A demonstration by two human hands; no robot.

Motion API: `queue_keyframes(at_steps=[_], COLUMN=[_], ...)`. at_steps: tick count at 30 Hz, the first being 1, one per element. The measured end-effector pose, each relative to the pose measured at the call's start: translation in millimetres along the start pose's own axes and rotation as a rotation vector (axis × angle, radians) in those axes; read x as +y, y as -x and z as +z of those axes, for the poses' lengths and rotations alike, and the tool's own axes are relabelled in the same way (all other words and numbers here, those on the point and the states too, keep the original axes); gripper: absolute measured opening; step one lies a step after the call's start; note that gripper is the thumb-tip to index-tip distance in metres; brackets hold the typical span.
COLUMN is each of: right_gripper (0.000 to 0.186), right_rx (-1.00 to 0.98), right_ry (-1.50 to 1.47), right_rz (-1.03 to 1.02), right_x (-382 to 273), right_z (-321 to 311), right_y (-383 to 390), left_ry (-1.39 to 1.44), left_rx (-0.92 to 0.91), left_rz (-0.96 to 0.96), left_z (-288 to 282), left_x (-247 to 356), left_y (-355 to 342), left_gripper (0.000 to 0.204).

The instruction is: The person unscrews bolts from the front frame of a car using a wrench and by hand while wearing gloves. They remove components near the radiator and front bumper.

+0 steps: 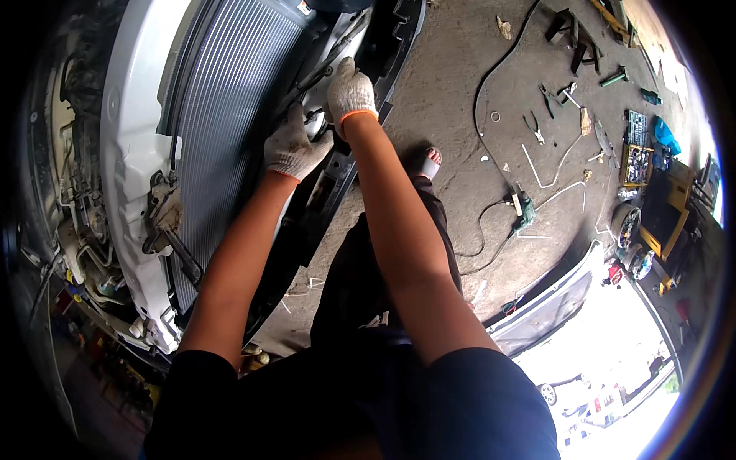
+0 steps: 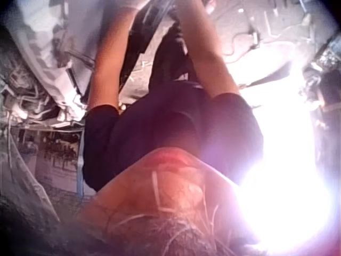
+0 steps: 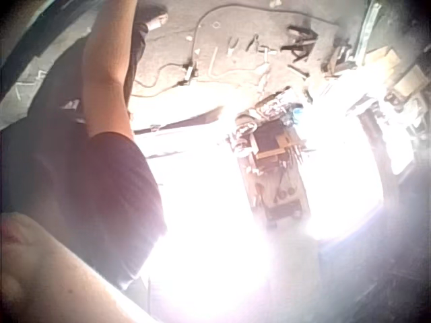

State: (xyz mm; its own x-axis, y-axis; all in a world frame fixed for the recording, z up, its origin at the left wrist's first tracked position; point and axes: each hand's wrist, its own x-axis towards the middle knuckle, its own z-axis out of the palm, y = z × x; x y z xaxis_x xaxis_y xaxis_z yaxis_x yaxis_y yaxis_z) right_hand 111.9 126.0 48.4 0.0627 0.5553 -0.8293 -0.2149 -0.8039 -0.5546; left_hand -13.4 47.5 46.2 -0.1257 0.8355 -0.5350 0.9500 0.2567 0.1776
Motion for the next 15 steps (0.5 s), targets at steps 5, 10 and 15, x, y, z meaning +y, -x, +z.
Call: queue_keyframes(at_steps=[5,10,15], right_gripper=[0.045,0.056,0.017], right_rx=[-0.063,-0.135,0.004], right_ry=[0.058,-0.071,0.269], right_rz=[0.041,-0.185,-0.755], right_x=[-6,31,115], right_z=[-3,-12,15], right_y=[-6,35,92], left_ry=[0.029,-0.001,-0.072], left_rx=[0.144,0.209,0.1], left_rz=[0.087,0.079,0.1], left_z=[13,21,45], left_x=[-9,-11,-37], left_y=[0,0,-16], left_gripper=[0.077,0.081,0.092])
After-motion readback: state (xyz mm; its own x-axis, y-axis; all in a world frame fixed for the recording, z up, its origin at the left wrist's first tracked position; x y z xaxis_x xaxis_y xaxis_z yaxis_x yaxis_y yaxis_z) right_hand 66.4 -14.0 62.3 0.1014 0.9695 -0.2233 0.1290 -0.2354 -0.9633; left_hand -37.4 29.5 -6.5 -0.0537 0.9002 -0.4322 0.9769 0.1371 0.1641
